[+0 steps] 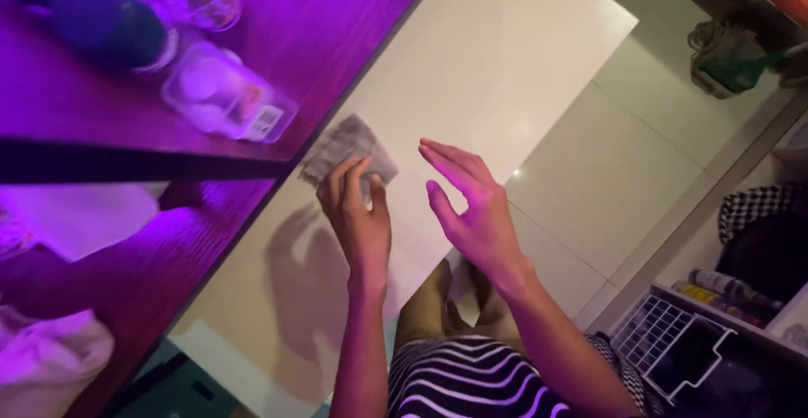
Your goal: Mop the floor, adjust a chair, and wipe down surfaces using a spray bottle and cloth.
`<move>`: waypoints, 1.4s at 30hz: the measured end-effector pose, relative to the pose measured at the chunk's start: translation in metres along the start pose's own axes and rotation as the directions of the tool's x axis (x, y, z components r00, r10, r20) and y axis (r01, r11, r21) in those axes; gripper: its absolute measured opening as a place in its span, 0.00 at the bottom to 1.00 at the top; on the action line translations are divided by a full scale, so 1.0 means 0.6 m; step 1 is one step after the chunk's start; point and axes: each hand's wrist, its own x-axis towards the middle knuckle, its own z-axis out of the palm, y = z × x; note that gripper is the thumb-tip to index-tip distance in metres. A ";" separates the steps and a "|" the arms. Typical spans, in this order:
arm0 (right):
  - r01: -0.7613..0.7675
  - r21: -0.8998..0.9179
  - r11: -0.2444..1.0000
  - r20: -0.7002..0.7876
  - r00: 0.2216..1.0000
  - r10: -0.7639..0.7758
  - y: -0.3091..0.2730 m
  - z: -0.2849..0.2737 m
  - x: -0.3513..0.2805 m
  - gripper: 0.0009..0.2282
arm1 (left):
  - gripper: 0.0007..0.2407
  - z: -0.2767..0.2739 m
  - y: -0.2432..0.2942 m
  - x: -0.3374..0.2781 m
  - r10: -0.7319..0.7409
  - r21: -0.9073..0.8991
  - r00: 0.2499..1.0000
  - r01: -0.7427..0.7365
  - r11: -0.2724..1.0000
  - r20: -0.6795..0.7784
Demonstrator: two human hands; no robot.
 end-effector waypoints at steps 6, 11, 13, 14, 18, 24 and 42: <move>-0.018 0.012 1.000 -0.011 1.000 0.018 -0.010 0.014 -0.027 0.20 | 0.18 0.068 -0.112 -0.037 -0.010 0.278 0.997 0.031 0.960 -0.077; -0.100 -0.033 0.994 -0.067 0.993 0.098 0.017 0.005 -0.041 0.19 | 0.17 0.102 -0.099 -0.045 -0.068 0.274 0.997 0.074 0.959 -0.028; -0.123 -0.054 0.991 -0.090 0.989 0.118 0.040 0.005 -0.047 0.19 | 0.17 0.111 -0.087 -0.049 -0.026 0.272 1.000 0.024 0.962 0.003; -0.133 -0.068 0.989 -0.104 0.987 0.125 0.050 0.008 -0.047 0.19 | 0.18 0.114 -0.082 -0.048 0.012 0.276 1.000 -0.017 0.961 0.018; -0.207 -0.077 0.975 -0.107 0.974 0.198 0.084 0.014 -0.042 0.19 | 0.15 0.151 -0.066 -0.055 -0.047 0.287 0.992 0.011 0.958 0.119; -0.276 -0.318 0.907 -0.233 0.950 0.207 0.158 0.040 -0.043 0.21 | 0.15 0.144 0.001 -0.058 0.146 -0.006 0.967 -0.148 0.989 0.209; -0.570 0.361 0.738 -0.153 0.744 0.650 0.271 -0.034 -0.044 0.16 | 0.21 0.206 0.058 -0.028 -0.395 -0.668 0.717 0.690 0.280 0.575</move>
